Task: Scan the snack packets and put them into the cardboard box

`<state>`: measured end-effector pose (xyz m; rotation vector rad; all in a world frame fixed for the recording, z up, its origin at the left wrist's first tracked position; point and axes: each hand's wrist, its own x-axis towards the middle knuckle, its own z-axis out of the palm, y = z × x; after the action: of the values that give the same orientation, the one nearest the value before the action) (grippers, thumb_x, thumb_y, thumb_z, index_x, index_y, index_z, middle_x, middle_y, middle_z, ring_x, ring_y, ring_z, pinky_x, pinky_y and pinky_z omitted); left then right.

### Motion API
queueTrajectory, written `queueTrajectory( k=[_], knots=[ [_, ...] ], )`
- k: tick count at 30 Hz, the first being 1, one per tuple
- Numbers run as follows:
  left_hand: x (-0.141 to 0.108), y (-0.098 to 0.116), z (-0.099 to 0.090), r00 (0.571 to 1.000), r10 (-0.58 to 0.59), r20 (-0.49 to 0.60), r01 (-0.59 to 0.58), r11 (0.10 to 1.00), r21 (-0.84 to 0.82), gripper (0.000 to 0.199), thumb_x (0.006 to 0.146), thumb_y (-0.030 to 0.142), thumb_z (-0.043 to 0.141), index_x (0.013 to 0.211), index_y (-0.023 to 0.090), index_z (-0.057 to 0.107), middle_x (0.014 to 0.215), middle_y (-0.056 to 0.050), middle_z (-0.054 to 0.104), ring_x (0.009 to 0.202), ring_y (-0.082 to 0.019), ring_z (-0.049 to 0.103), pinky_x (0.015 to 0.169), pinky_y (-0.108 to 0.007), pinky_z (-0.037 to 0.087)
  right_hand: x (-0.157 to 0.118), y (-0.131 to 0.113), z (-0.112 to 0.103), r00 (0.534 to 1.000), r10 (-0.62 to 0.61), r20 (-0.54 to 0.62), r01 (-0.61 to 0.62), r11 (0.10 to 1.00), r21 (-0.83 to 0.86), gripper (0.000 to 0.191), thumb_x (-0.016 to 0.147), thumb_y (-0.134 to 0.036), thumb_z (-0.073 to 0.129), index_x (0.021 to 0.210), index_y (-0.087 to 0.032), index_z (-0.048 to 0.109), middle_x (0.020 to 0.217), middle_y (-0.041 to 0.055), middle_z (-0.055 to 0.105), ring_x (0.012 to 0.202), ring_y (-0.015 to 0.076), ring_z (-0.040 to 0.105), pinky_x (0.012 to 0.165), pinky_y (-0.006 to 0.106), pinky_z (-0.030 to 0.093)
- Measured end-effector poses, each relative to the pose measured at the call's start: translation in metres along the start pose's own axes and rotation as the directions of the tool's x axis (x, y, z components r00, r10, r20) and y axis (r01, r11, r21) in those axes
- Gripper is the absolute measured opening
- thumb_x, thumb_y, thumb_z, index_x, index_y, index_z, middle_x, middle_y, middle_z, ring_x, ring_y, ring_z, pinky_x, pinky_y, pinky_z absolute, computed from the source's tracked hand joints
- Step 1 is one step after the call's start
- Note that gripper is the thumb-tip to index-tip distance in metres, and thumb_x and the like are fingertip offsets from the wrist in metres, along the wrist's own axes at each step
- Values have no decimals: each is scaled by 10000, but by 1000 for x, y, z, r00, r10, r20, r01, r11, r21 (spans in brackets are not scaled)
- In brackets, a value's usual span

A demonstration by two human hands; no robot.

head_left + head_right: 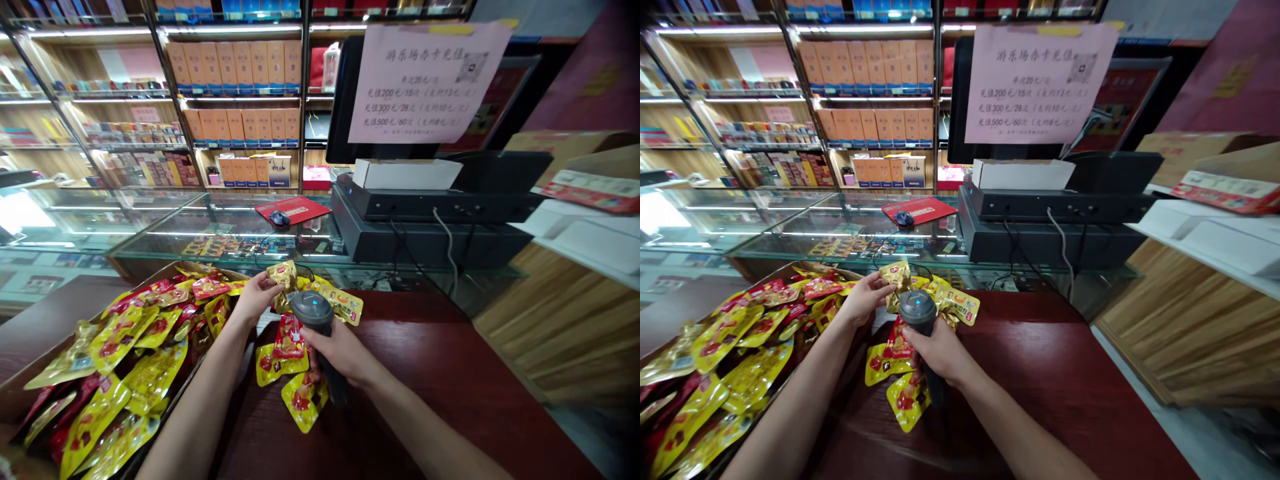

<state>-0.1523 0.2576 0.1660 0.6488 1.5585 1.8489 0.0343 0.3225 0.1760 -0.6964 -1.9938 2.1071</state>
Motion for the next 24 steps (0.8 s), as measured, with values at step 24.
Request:
queueTrajectory(
  k=[24],
  knots=[
    [-63,81,-33,941,293,-167,-231,920,315,356,629,322,732,922,148,628,808,-32,679,704,-151,642,647,-246,507,-28,-24,5,999,-11,50,8,998,65,318,754,-473,641,809,-181,529,463,-39,560,336,113,517,374,236,448]
  ],
)
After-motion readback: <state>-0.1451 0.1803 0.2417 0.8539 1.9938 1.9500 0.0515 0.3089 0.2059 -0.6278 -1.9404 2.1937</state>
